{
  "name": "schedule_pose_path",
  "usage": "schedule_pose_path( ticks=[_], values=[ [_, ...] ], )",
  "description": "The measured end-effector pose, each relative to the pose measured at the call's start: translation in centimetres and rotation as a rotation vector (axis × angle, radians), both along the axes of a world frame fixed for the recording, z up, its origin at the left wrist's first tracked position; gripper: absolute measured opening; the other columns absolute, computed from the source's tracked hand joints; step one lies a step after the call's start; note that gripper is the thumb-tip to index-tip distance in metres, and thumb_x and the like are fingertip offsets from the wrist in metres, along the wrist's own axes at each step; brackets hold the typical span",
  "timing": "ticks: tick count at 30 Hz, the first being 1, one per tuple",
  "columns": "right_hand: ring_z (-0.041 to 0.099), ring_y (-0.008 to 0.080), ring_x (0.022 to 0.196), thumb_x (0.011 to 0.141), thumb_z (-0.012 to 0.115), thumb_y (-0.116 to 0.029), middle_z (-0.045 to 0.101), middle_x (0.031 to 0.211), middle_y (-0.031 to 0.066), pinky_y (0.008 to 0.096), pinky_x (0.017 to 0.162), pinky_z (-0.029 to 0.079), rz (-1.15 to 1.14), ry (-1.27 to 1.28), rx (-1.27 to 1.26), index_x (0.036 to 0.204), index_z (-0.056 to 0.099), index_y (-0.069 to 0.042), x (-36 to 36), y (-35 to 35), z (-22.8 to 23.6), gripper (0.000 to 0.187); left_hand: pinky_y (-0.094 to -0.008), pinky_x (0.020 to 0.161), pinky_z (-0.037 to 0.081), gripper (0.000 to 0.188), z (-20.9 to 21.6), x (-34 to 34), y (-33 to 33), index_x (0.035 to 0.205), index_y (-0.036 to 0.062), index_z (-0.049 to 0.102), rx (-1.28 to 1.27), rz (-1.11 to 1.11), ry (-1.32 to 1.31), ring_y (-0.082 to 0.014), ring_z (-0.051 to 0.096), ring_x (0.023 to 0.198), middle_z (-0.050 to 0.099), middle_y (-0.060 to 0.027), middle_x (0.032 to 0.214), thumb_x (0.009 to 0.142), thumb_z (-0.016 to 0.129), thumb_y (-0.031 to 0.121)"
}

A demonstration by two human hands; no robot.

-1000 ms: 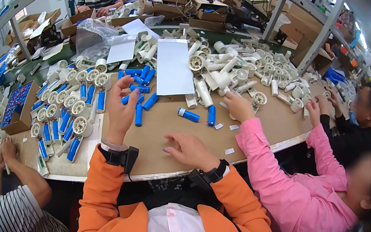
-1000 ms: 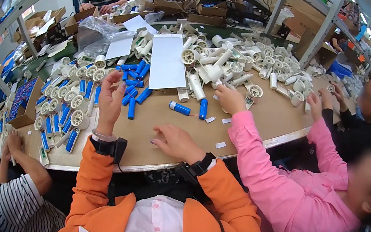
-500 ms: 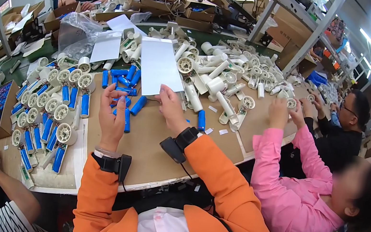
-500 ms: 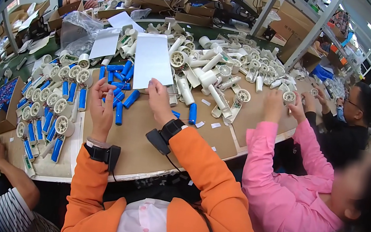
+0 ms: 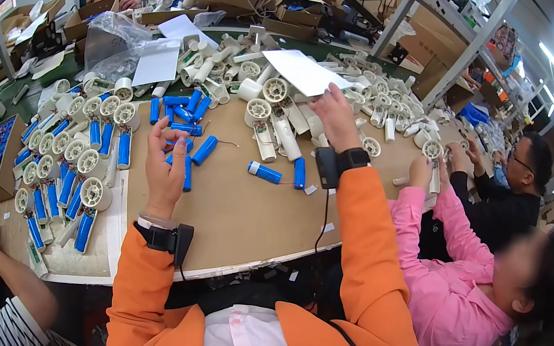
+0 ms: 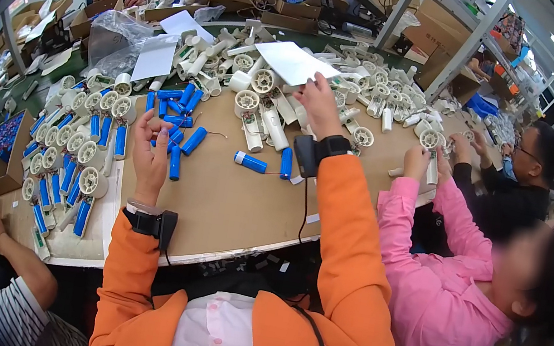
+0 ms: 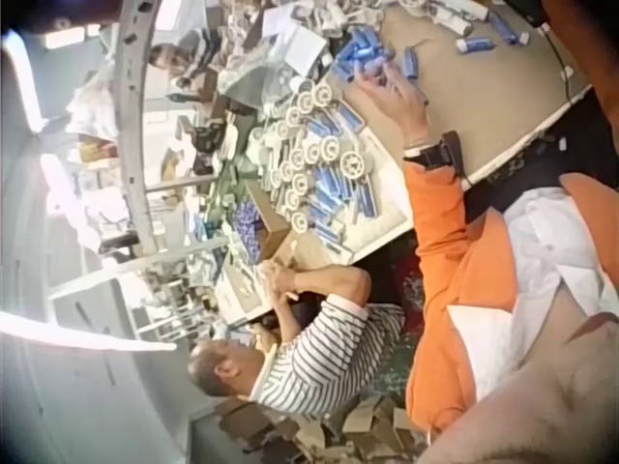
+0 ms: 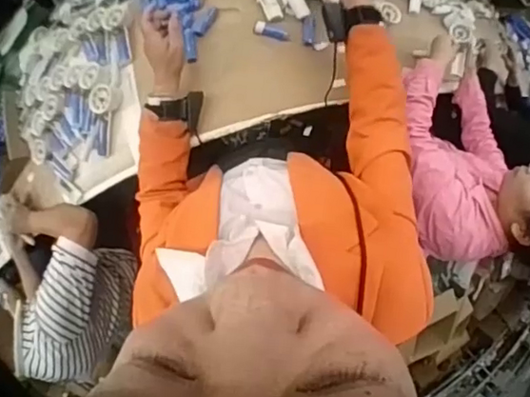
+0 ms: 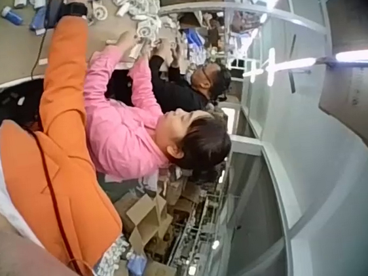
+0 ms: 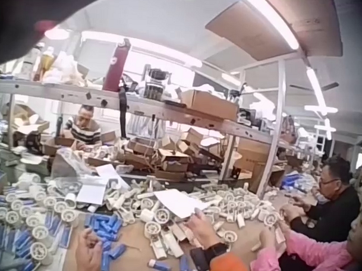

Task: The person picks up a blue battery, inserts it into a white plastic fan housing, and tucks the wires into place. They then fit a white plastic cover onto the housing and press the pieces together before setting the assembled unit aside.

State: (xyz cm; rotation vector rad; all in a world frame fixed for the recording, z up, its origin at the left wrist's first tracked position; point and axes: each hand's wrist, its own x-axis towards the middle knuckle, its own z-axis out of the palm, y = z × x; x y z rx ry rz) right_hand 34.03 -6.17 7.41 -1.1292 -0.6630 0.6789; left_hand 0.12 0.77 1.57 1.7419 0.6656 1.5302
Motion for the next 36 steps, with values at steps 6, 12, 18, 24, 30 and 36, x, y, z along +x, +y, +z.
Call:
schedule_pose_path(
  ticks=[6, 12, 18, 24, 30, 36],
  values=[
    [0.061, 0.0205, 0.099, 0.096, 0.059, -0.018, 0.062, 0.104, 0.0083, 0.0325, 0.081, 0.051, -0.109, -0.466, -0.343, 0.133, 0.048, -0.002, -2.7, -2.5, -1.9, 0.041, -0.0285, 0.085, 0.047, 0.043, 0.2, -0.5, 0.1, 0.137, 0.0006, 0.043, -0.019, 0.026, 0.018, -0.0124, 0.058, 0.091, 0.064, -0.0055, 0.103, 0.099, 0.057, 0.016],
    [0.061, 0.0356, 0.103, 0.083, 0.069, -0.018, 0.062, 0.11, 0.022, 0.0408, 0.087, 0.05, -0.157, -1.473, -0.704, 0.131, 0.049, -0.003, -7.4, -3.5, -5.8, 0.054, -0.0282, 0.084, 0.048, 0.043, -0.3, -0.2, 0.2, 0.137, 0.0008, 0.043, -0.004, 0.027, 0.029, -0.0126, 0.058, 0.091, 0.064, -0.0053, 0.102, 0.098, 0.058, 0.015],
    [0.061, 0.0371, 0.101, 0.082, 0.064, -0.016, 0.063, 0.111, 0.0215, 0.0436, 0.088, 0.049, -0.052, -1.423, -0.545, 0.128, 0.054, -0.002, -7.6, -2.6, -6.8, 0.049, -0.0278, 0.084, 0.048, 0.042, -0.2, -0.3, 0.0, 0.135, 0.0007, 0.044, -0.033, 0.022, 0.05, -0.0124, 0.058, 0.091, 0.064, -0.0051, 0.101, 0.098, 0.058, 0.016],
    [0.063, 0.0228, 0.087, 0.089, 0.05, -0.013, 0.068, 0.104, 0.0134, 0.0346, 0.075, 0.051, 0.109, -0.898, -0.594, 0.135, 0.053, -0.004, -5.2, -2.8, -5.4, 0.047, -0.0274, 0.081, 0.048, 0.042, -0.1, 0.0, -0.1, 0.135, 0.0016, 0.045, -0.053, -0.013, 0.073, -0.0119, 0.059, 0.091, 0.064, -0.0045, 0.101, 0.099, 0.058, 0.018],
    [0.055, 0.0059, 0.077, 0.095, 0.046, -0.014, 0.069, 0.1, 0.0025, 0.0208, 0.063, 0.043, 0.396, -0.31, -0.383, 0.141, 0.05, -0.007, -8.8, -4.9, -3.8, 0.046, -0.0261, 0.075, 0.048, 0.044, -0.6, -0.6, 0.2, 0.137, 0.0026, 0.043, -0.121, -0.154, 0.156, -0.0115, 0.06, 0.084, 0.065, -0.0044, 0.095, 0.1, 0.057, 0.021],
    [0.053, 0.0058, 0.077, 0.096, 0.049, -0.013, 0.065, 0.102, -0.001, 0.0207, 0.062, 0.043, 0.564, -0.405, -0.276, 0.144, 0.046, -0.008, -14.0, -5.9, -5.6, 0.048, -0.0269, 0.069, 0.049, 0.045, -0.2, -0.2, -0.7, 0.138, 0.003, 0.044, -0.442, -0.472, 0.227, -0.0114, 0.061, 0.08, 0.066, -0.0046, 0.09, 0.1, 0.056, 0.025]
  ],
)
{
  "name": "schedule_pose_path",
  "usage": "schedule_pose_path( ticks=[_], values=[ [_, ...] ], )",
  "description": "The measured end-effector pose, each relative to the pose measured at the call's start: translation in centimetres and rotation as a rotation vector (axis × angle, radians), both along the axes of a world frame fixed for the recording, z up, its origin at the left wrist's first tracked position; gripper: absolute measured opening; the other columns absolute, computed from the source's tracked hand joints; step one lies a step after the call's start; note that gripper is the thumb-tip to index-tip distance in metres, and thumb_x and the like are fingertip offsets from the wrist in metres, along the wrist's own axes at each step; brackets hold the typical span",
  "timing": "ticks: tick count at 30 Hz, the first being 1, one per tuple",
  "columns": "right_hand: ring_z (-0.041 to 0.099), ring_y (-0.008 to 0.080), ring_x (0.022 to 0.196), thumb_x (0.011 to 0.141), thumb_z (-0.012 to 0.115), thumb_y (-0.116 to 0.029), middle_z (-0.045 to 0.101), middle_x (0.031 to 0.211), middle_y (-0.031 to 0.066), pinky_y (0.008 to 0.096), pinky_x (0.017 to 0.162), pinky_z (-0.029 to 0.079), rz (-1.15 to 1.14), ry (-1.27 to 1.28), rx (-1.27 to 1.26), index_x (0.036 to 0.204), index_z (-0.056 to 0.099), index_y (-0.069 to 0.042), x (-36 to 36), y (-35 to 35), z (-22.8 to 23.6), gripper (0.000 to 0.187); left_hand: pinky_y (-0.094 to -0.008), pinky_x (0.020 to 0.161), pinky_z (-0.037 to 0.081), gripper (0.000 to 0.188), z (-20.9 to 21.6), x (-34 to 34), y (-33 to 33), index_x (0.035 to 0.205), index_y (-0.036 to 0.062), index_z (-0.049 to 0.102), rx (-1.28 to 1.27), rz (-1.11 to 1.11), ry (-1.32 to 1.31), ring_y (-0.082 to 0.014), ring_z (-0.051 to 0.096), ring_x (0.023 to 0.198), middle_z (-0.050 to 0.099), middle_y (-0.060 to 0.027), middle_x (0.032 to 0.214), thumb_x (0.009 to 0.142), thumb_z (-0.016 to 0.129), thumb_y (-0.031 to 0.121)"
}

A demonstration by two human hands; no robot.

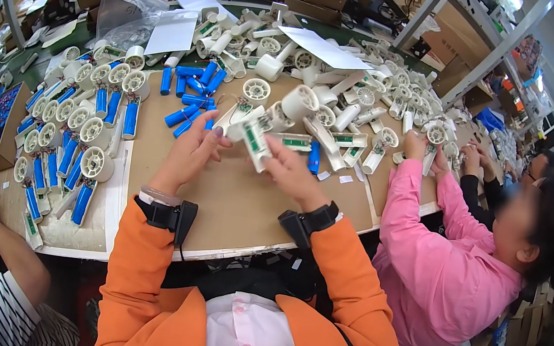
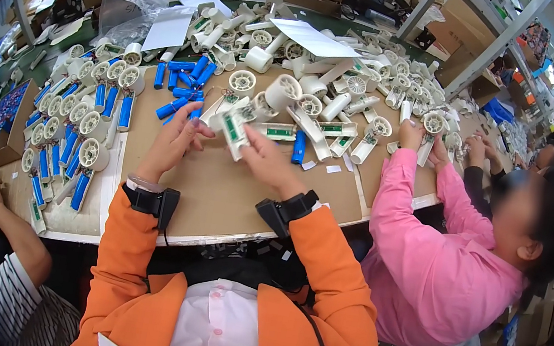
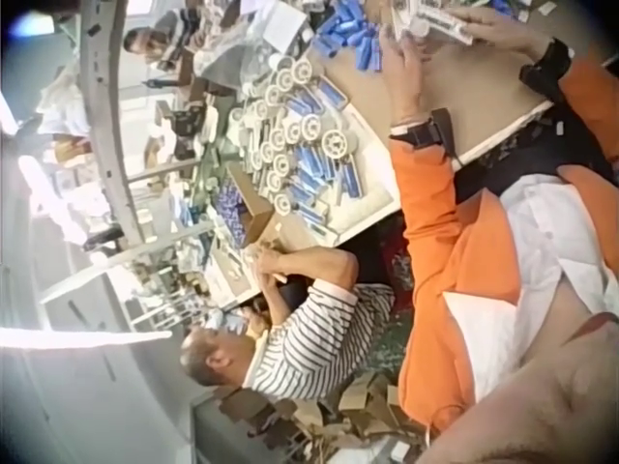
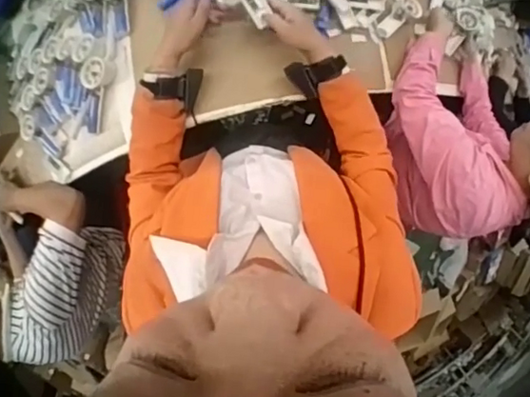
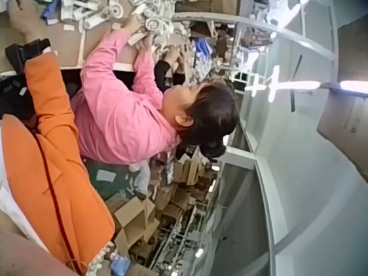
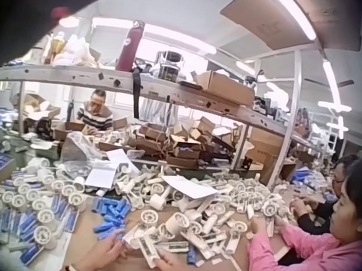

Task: The person picks up a blue battery, inserts it into a white plastic fan housing, and tucks the wires into place. They then fit a white plastic cover onto the housing and press the pieces together before setting the assembled unit aside.

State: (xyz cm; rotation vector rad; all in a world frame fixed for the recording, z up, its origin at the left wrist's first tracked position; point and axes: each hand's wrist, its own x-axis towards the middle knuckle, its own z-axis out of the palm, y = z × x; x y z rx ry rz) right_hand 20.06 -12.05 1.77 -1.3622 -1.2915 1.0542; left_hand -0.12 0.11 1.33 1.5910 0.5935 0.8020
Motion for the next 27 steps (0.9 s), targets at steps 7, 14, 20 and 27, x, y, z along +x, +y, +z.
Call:
schedule_pose_path(
  ticks=[7, 14, 20, 27],
  values=[
    [0.056, 0.0159, 0.08, 0.096, 0.053, -0.015, 0.061, 0.1, 0.0057, 0.0291, 0.072, 0.047, 0.331, -0.375, 0.151, 0.138, 0.049, -0.004, -2.3, -1.4, -0.1, 0.043, -0.0351, 0.07, 0.052, 0.065, -1.7, -0.5, 0.3, 0.139, 0.0051, 0.045, 0.389, -0.013, 0.323, -0.0237, 0.066, 0.077, 0.067, -0.0105, 0.092, 0.089, 0.068, 0.04],
    [0.061, 0.0277, 0.086, 0.085, 0.07, -0.02, 0.061, 0.103, 0.0127, 0.0351, 0.078, 0.05, 0.059, -0.789, 0.179, 0.112, 0.064, -0.005, 3.9, -4.8, 2.3, 0.032, -0.0446, 0.074, 0.052, 0.063, 0.7, -0.7, -0.7, 0.134, 0.0077, 0.05, 0.557, -0.078, 0.59, -0.0346, 0.067, 0.083, 0.068, -0.0174, 0.089, 0.081, 0.069, 0.037],
    [0.063, 0.0306, 0.087, 0.078, 0.076, -0.029, 0.062, 0.099, 0.0111, 0.0418, 0.079, 0.052, -0.282, -1.376, 0.27, 0.105, 0.065, -0.009, 5.2, -3.3, 2.2, 0.036, -0.0497, 0.077, 0.051, 0.054, 0.7, -0.7, -0.9, 0.13, 0.0071, 0.052, 0.516, -0.01, 0.725, -0.0389, 0.066, 0.086, 0.069, -0.0205, 0.089, 0.082, 0.063, 0.029],
    [0.064, 0.0322, 0.088, 0.08, 0.074, -0.028, 0.062, 0.1, 0.0113, 0.0425, 0.073, 0.053, -0.389, -1.481, -0.034, 0.098, 0.064, -0.009, 5.7, 4.1, 0.9, 0.028, -0.0503, 0.077, 0.05, 0.046, -0.6, -0.5, -0.4, 0.131, 0.0046, 0.049, 0.493, -0.061, 0.787, -0.0409, 0.064, 0.086, 0.067, -0.0243, 0.092, 0.087, 0.053, 0.018]
  ],
)
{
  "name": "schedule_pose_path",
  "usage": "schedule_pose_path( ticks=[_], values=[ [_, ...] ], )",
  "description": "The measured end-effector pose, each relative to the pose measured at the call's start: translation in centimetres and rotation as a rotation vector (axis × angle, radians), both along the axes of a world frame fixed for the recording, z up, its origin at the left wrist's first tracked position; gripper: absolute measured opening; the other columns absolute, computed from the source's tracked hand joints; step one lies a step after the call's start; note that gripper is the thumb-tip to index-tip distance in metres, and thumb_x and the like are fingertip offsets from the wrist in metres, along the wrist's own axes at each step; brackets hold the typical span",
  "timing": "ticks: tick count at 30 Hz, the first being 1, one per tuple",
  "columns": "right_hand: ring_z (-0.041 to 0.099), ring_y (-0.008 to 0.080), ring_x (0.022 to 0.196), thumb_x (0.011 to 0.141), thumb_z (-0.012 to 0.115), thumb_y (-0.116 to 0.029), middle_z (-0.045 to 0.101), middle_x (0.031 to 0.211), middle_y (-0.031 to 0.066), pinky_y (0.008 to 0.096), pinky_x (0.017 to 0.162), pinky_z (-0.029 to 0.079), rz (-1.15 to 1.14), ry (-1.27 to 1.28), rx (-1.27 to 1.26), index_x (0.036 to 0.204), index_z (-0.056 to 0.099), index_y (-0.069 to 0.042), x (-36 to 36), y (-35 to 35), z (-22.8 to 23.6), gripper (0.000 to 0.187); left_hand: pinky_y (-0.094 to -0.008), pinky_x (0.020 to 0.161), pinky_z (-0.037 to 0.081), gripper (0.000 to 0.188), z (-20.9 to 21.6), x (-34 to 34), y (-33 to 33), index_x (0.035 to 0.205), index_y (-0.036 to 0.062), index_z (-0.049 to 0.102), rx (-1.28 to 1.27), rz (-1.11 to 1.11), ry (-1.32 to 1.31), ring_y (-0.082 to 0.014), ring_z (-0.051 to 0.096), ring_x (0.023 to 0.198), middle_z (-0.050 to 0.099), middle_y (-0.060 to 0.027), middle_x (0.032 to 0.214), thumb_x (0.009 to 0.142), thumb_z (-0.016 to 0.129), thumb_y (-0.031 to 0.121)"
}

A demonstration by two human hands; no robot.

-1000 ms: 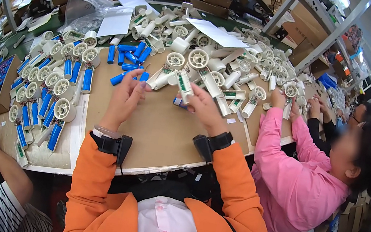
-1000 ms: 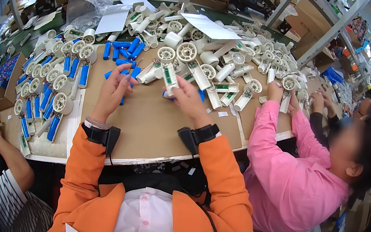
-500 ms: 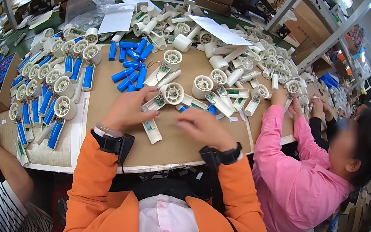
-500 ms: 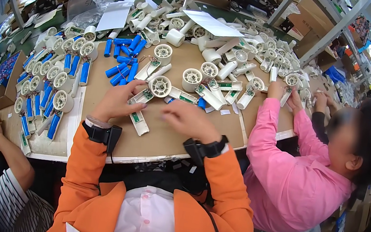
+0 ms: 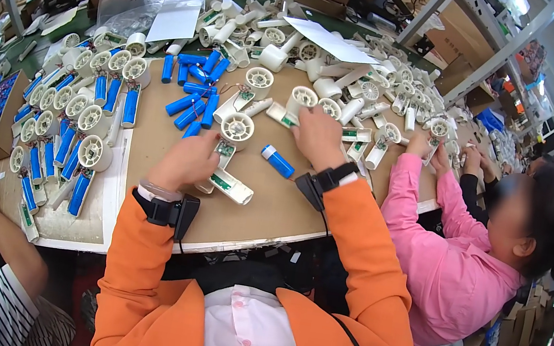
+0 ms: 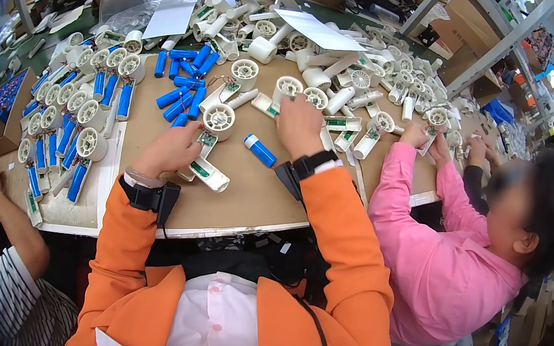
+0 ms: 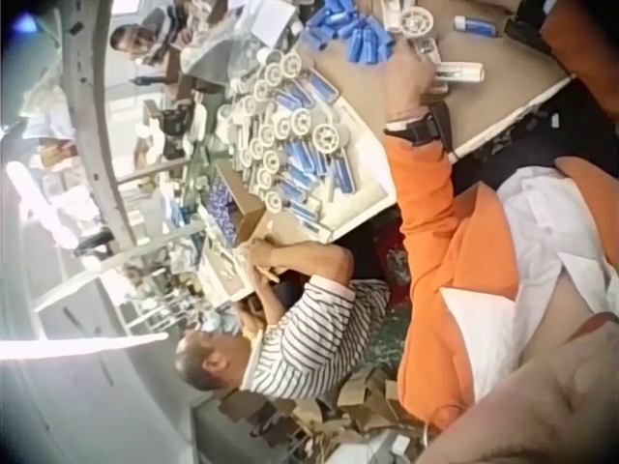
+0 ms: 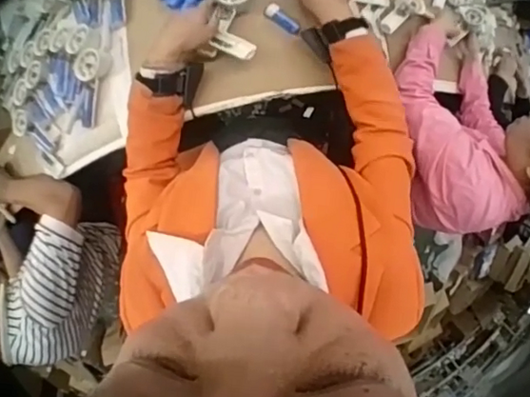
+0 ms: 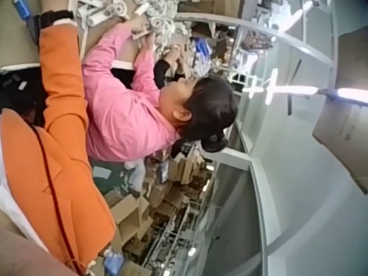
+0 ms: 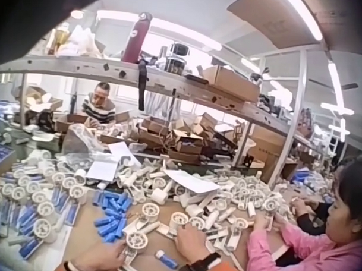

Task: The person picks up a blue battery, inserts it into a white plastic fan housing, and tucks the wires into place. They then fit a white plastic cover onto the housing and press the pieces together before setting the assembled unit aside.

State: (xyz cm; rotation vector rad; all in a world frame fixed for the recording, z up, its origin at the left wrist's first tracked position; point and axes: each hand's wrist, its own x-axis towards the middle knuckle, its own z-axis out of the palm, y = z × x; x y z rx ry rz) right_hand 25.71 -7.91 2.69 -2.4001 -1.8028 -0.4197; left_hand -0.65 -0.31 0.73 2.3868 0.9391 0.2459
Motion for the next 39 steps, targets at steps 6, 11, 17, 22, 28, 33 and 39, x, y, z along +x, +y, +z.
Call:
schedule_pose_path(
  ticks=[6, 11, 17, 22, 28, 33, 39],
  values=[
    [0.065, 0.0319, 0.083, 0.083, 0.071, -0.026, 0.065, 0.092, 0.011, 0.0413, 0.069, 0.053, 0.122, 0.035, 0.301, 0.099, 0.065, -0.008, 0.0, 1.2, 0.2, 0.024, -0.0532, 0.082, 0.049, 0.044, 0.8, -0.3, -0.6, 0.128, 0.0019, 0.048, -0.064, -0.003, 0.002, -0.0444, 0.063, 0.091, 0.066, -0.0277, 0.096, 0.086, 0.051, 0.017],
    [0.067, 0.0311, 0.081, 0.085, 0.068, -0.028, 0.069, 0.09, 0.0114, 0.0408, 0.069, 0.053, 0.133, 0.555, -0.102, 0.108, 0.062, -0.007, -3.9, -5.0, 1.1, 0.032, -0.052, 0.079, 0.052, 0.045, 0.4, -0.4, -0.9, 0.127, -0.0017, 0.045, -0.08, 0.091, -0.033, -0.0437, 0.065, 0.087, 0.066, -0.0285, 0.096, 0.086, 0.051, 0.014],
    [0.066, 0.0307, 0.079, 0.082, 0.071, -0.031, 0.068, 0.09, 0.0102, 0.0414, 0.069, 0.053, 0.063, 0.389, 0.053, 0.105, 0.063, -0.006, -5.5, -6.9, -2.3, 0.034, -0.0448, 0.06, 0.056, 0.05, 2.5, 0.3, -1.5, 0.133, -0.0048, 0.039, -0.352, 0.142, 0.002, -0.0354, 0.068, 0.062, 0.067, -0.0265, 0.087, 0.086, 0.051, 0.009],
    [0.066, 0.0316, 0.078, 0.082, 0.073, -0.028, 0.067, 0.09, 0.0102, 0.0417, 0.069, 0.053, 0.041, 0.087, 0.239, 0.107, 0.062, -0.005, -4.9, -7.4, -2.3, 0.036, -0.0357, 0.043, 0.054, 0.058, 2.5, 0.3, -1.7, 0.141, -0.0048, 0.028, -0.532, 0.053, -0.127, -0.0243, 0.065, 0.048, 0.067, -0.0209, 0.081, 0.089, 0.052, 0.008],
    [0.065, 0.03, 0.075, 0.084, 0.073, -0.024, 0.067, 0.088, 0.0117, 0.0388, 0.067, 0.052, 0.329, 0.634, 0.164, 0.113, 0.06, -0.002, -8.4, -9.3, -0.1, 0.039, -0.032, 0.042, 0.054, 0.068, 3.1, 0.5, -1.9, 0.148, -0.001, 0.013, -0.67, 0.085, -0.2, -0.022, 0.066, 0.05, 0.068, -0.0183, 0.08, 0.091, 0.051, 0.006],
    [0.063, 0.0204, 0.067, 0.086, 0.073, -0.023, 0.066, 0.081, 0.0101, 0.0318, 0.061, 0.05, 0.339, 0.758, -0.02, 0.119, 0.058, 0.0, -9.8, -9.9, -1.0, 0.043, -0.0317, 0.043, 0.055, 0.074, 1.8, 0.8, -1.1, 0.149, 0.002, 0.005, -0.713, 0.081, -0.233, -0.0223, 0.068, 0.053, 0.068, -0.019, 0.082, 0.092, 0.052, 0.007],
    [0.061, 0.0135, 0.061, 0.088, 0.072, -0.024, 0.063, 0.073, 0.0081, 0.0281, 0.056, 0.046, 0.182, 1.09, -0.001, 0.12, 0.058, -0.001, -10.0, -9.2, 1.5, 0.042, -0.0319, 0.048, 0.057, 0.084, 2.4, 0.1, -1.0, 0.149, -0.0003, -0.001, -0.908, 0.063, -0.367, -0.0237, 0.07, 0.061, 0.068, -0.0171, 0.081, 0.093, 0.059, 0.015]
  ],
)
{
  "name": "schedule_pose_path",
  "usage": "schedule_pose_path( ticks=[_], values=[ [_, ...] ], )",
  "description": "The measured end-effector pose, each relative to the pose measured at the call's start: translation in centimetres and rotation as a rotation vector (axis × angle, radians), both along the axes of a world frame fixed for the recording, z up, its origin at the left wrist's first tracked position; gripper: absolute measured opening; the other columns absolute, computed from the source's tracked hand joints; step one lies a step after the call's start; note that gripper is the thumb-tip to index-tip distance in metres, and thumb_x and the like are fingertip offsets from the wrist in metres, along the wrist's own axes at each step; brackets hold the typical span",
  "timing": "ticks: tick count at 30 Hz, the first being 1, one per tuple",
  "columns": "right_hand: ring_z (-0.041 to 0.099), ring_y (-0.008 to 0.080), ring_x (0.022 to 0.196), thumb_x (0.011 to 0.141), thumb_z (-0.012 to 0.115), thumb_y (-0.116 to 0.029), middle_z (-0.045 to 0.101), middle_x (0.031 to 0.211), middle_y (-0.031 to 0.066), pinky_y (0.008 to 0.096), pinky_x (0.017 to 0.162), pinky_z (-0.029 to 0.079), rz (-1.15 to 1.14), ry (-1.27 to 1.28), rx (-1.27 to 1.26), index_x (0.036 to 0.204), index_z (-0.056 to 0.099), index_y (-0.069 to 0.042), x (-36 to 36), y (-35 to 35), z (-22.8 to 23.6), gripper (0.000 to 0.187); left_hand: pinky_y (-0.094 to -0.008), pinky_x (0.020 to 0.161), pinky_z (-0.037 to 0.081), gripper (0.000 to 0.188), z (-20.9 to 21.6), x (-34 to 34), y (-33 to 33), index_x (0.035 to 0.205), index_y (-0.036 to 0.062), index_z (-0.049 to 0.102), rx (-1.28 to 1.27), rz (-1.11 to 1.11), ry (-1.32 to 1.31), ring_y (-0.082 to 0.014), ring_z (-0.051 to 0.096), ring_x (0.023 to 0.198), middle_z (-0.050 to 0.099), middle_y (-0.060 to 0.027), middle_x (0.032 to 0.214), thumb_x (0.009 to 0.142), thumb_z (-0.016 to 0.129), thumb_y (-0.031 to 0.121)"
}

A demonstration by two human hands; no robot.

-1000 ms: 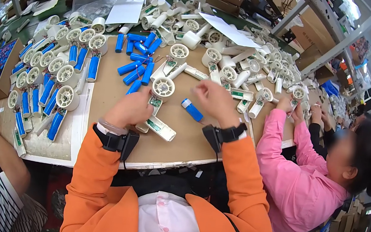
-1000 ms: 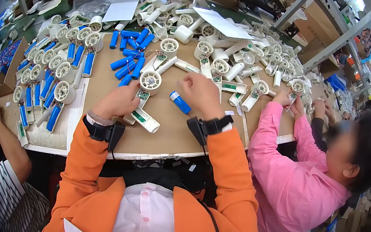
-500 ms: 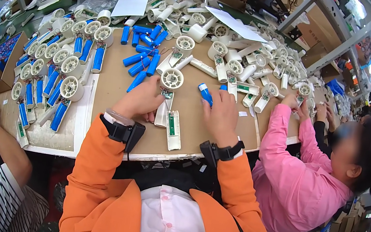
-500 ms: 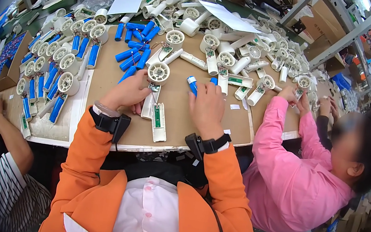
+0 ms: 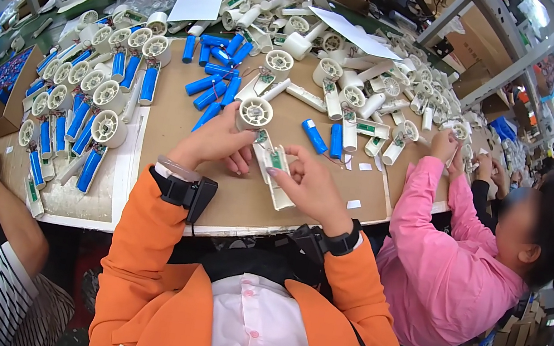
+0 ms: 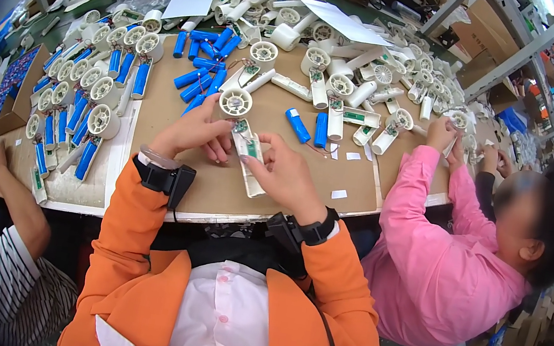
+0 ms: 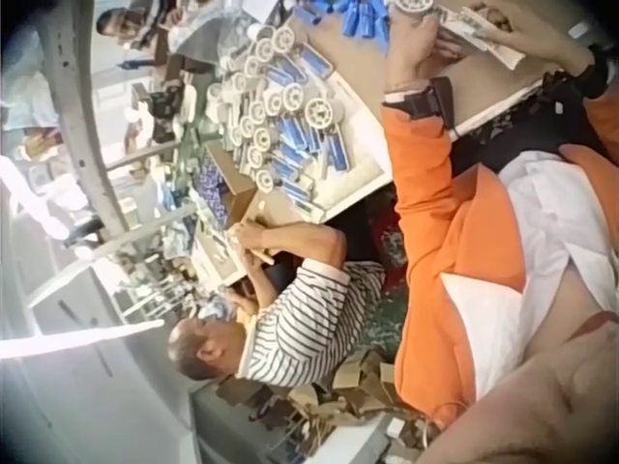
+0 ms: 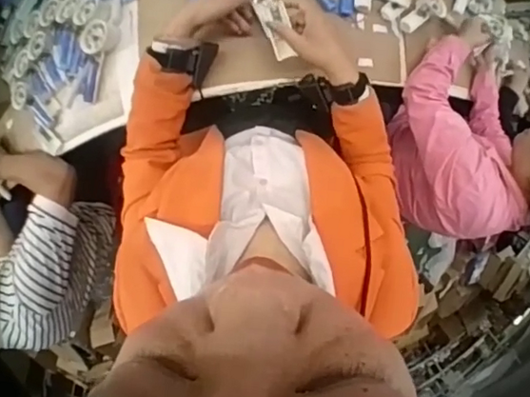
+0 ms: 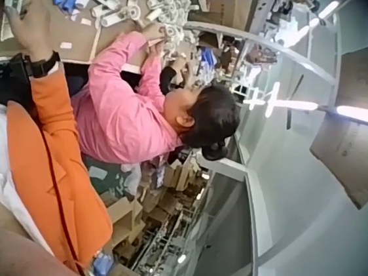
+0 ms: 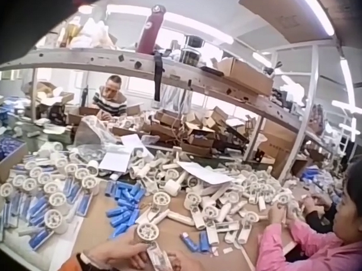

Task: The person picks up a blue battery, inserts it into a white plastic fan housing, and tucks the wires into place. They then fit a white plastic cover onto the housing and press the pieces together before setting the assembled unit aside.

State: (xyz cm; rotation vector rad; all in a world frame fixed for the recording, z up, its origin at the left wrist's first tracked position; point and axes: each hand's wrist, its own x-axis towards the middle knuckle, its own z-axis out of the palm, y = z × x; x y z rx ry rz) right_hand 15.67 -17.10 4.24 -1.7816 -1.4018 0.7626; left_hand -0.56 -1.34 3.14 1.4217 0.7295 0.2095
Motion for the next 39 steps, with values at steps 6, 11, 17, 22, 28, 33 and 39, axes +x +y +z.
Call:
schedule_pose_path(
  ticks=[6, 11, 17, 22, 28, 33, 39],
  values=[
    [0.065, 0.0367, 0.071, 0.09, 0.065, -0.027, 0.068, 0.078, 0.0145, 0.0443, 0.065, 0.052, 0.117, -0.289, 0.167, 0.114, 0.06, -0.006, -1.2, 1.0, -2.2, 0.033, -0.0296, 0.051, 0.056, 0.102, 0.3, 0.5, -0.7, 0.148, -0.0051, -0.004, 0.04, 0.028, -0.025, -0.0217, 0.069, 0.061, 0.067, -0.0145, 0.079, 0.088, 0.071, 0.027],
    [0.064, 0.0383, 0.079, 0.093, 0.059, -0.02, 0.068, 0.088, 0.0154, 0.046, 0.068, 0.051, 0.258, -0.441, 0.184, 0.112, 0.06, -0.006, -0.8, 0.8, -3.0, 0.024, -0.0279, 0.054, 0.053, 0.116, -0.7, 0.4, -0.1, 0.148, -0.0068, -0.007, 0.3, -0.082, 0.055, -0.0184, 0.067, 0.061, 0.067, -0.0117, 0.081, 0.08, 0.08, 0.027],
    [0.062, 0.0369, 0.088, 0.092, 0.058, -0.016, 0.064, 0.1, 0.0172, 0.0461, 0.072, 0.051, 0.263, -0.313, 0.323, 0.113, 0.059, -0.004, -0.3, 0.2, -3.5, 0.024, -0.0273, 0.063, 0.054, 0.123, -2.3, 0.7, 0.3, 0.15, -0.0033, -0.008, 0.234, -0.13, -0.128, -0.0161, 0.067, 0.073, 0.066, -0.0114, 0.085, 0.075, 0.086, 0.023],
    [0.062, 0.0358, 0.089, 0.088, 0.06, -0.011, 0.063, 0.101, 0.0156, 0.045, 0.074, 0.051, 0.131, -0.334, 0.333, 0.114, 0.058, -0.004, -0.7, -0.3, -2.8, 0.026, -0.0279, 0.066, 0.053, 0.119, -3.0, 0.4, 0.0, 0.154, 0.0078, -0.011, 0.286, -0.182, -0.182, -0.0158, 0.065, 0.075, 0.063, -0.0141, 0.096, 0.078, 0.081, 0.011],
    [0.064, 0.0337, 0.087, 0.085, 0.063, -0.01, 0.064, 0.098, 0.0121, 0.0433, 0.072, 0.052, 0.225, -0.488, 0.296, 0.111, 0.061, -0.005, 1.3, -0.3, -3.1, 0.026, -0.0338, 0.077, 0.053, 0.103, -2.2, 0.0, 0.6, 0.155, 0.007, 0.003, 0.575, -0.128, -0.036, -0.0246, 0.066, 0.088, 0.064, -0.0141, 0.098, 0.074, 0.067, -0.002],
    [0.064, 0.033, 0.085, 0.085, 0.063, -0.012, 0.065, 0.097, 0.0111, 0.0428, 0.071, 0.052, 0.246, -0.46, 0.236, 0.109, 0.063, -0.006, 2.3, 0.4, -1.8, 0.024, -0.0356, 0.083, 0.051, 0.092, -2.8, -0.3, 1.4, 0.153, 0.0068, 0.024, 0.76, -0.085, -0.051, -0.0296, 0.064, 0.092, 0.064, -0.0138, 0.099, 0.071, 0.065, 0.0],
    [0.064, 0.0288, 0.081, 0.086, 0.067, -0.016, 0.065, 0.095, 0.0086, 0.038, 0.069, 0.052, -0.154, -0.767, 0.111, 0.111, 0.064, -0.008, 5.8, 3.1, -2.8, 0.026, -0.0368, 0.083, 0.051, 0.085, -1.9, -0.4, 1.0, 0.15, 0.0068, 0.032, 0.795, -0.055, -0.015, -0.0302, 0.063, 0.092, 0.064, -0.0145, 0.099, 0.072, 0.066, 0.003]
  ],
)
